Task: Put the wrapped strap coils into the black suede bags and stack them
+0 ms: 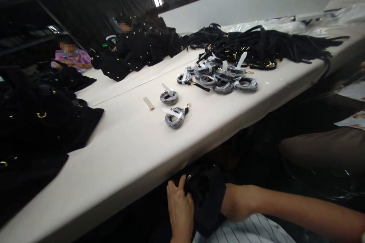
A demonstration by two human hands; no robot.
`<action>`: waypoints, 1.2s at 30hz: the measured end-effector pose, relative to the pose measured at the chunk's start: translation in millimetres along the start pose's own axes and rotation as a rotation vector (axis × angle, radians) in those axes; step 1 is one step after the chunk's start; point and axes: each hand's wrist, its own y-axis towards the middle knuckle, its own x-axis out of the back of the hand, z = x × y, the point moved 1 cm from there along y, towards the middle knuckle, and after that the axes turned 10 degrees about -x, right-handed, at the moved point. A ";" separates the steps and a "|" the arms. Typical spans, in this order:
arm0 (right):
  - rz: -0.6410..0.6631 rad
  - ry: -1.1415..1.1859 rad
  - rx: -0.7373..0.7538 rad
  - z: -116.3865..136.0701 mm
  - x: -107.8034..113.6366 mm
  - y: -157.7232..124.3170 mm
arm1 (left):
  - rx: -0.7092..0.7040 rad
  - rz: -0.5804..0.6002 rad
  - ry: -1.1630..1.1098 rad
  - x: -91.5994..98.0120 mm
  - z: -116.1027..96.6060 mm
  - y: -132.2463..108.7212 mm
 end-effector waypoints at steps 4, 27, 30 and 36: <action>0.411 0.026 0.223 47.6 90.0 -22.7 | 0.014 0.079 -0.053 -18.2 18.9 5.8; -0.737 0.139 0.071 50.2 151.3 41.9 | -0.107 -0.150 -0.462 -19.6 12.4 18.0; -0.543 0.350 -0.089 37.1 146.9 -29.1 | -0.027 -0.136 -0.483 -23.2 13.4 24.8; -0.071 0.466 -0.344 10.5 83.9 -79.4 | -0.055 -0.094 -0.529 -22.9 -5.3 37.2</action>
